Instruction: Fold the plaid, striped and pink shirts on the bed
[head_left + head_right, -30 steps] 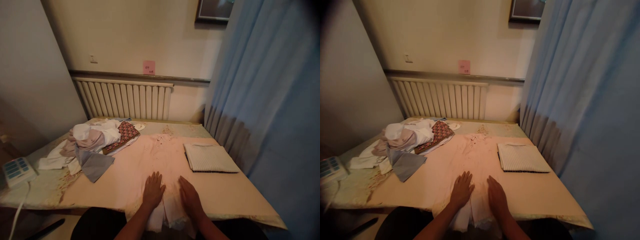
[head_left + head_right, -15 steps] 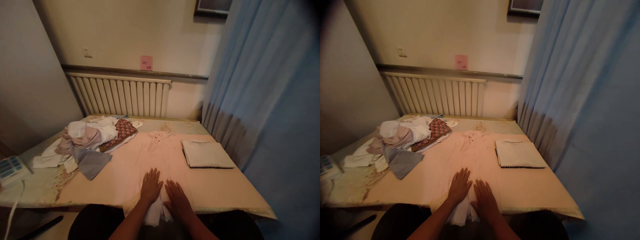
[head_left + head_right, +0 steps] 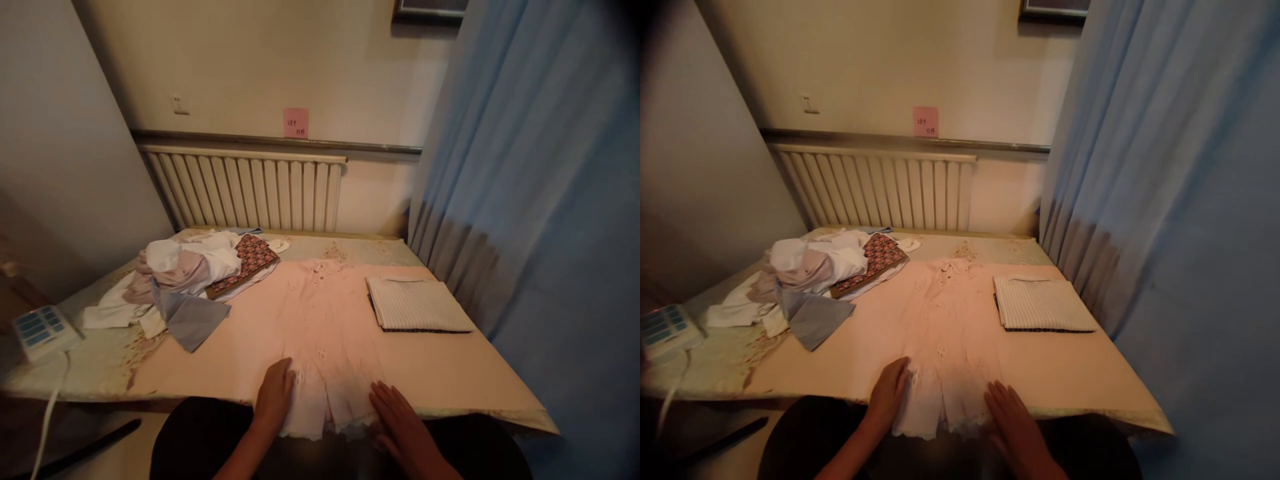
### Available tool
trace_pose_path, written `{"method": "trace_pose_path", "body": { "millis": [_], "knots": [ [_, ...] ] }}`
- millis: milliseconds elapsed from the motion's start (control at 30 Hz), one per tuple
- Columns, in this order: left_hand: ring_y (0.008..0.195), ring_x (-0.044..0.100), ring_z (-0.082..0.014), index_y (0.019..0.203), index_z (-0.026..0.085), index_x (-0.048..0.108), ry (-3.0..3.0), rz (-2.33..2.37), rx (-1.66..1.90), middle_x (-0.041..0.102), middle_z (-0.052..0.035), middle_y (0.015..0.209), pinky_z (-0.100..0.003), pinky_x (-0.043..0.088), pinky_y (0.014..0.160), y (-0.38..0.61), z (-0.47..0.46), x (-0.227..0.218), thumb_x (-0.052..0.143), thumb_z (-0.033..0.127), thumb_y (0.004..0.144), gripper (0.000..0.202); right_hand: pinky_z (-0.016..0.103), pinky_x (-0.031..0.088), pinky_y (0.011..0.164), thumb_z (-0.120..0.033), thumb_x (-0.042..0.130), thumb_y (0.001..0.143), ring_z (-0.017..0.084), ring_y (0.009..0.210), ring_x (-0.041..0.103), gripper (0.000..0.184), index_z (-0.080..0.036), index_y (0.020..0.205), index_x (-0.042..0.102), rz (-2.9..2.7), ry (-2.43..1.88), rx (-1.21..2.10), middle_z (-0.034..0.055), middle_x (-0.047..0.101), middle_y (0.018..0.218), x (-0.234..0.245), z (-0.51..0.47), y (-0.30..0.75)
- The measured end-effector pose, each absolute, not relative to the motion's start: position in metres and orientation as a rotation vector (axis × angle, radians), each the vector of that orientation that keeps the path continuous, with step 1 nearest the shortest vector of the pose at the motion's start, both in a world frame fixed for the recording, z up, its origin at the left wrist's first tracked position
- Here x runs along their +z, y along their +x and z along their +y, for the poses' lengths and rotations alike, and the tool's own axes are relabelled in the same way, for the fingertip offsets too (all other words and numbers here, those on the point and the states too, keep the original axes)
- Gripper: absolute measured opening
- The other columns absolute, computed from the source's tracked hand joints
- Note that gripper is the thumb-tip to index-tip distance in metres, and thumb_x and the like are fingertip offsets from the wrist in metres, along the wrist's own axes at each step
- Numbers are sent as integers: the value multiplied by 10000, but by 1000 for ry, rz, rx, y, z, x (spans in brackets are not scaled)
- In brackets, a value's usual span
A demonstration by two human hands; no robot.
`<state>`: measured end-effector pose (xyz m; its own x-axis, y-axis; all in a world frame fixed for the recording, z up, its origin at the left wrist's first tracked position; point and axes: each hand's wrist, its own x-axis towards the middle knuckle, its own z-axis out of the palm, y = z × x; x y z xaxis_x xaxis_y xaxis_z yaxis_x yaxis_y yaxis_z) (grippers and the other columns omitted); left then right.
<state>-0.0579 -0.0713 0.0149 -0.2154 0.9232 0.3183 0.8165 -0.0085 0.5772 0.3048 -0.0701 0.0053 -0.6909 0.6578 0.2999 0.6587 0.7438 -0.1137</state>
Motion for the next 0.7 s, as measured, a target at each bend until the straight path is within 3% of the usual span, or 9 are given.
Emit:
{"method": "trace_pose_path", "body": {
  "millis": [167, 300, 433, 567, 700],
  "knots": [
    [1037, 585, -286, 1054, 96, 600, 1500, 2331, 1256, 630, -162, 1055, -477, 459, 969, -85, -118, 3, 392, 440, 845, 453, 464, 310, 1140, -74, 450, 793, 238, 1411, 296, 733, -234, 1490, 284, -2561, -1153, -283, 53, 361, 1518, -7, -72, 334],
    [1104, 537, -310, 1076, 77, 544, 1176, 2407, 1302, 565, -171, 1066, -468, 440, 993, -81, -133, -15, 438, 443, 796, 474, 448, 337, 1115, 28, 389, 749, 237, 1390, 339, 774, -216, 1479, 309, -2482, -1232, -548, 72, 417, 1485, -18, -66, 331],
    [1152, 528, -322, 1078, 100, 486, 765, 2309, 1283, 547, -180, 1119, -455, 427, 1012, -79, -134, -39, 552, 372, 740, 439, 465, 335, 1102, 13, 400, 779, 253, 1360, 387, 758, -206, 1493, 269, -2430, -1263, -655, 98, 447, 1461, -24, -57, 321],
    [1158, 560, -274, 1083, 140, 465, 567, 2073, 1437, 557, -180, 1204, -405, 449, 989, -84, -131, -49, 615, 285, 696, 439, 472, 314, 1111, -17, 431, 772, 261, 1367, 373, 772, -191, 1501, 243, -2429, -1257, -637, 110, 418, 1479, -24, -48, 315],
    [940, 660, -248, 973, 138, 553, 525, 1833, 1512, 672, -121, 995, -368, 510, 851, -83, -130, -44, 697, 348, 633, 425, 489, 291, 1120, -72, 475, 753, 278, 1397, 314, 753, -167, 1480, 298, -2450, -1189, -567, 115, 404, 1487, -16, -46, 312]
  ]
}}
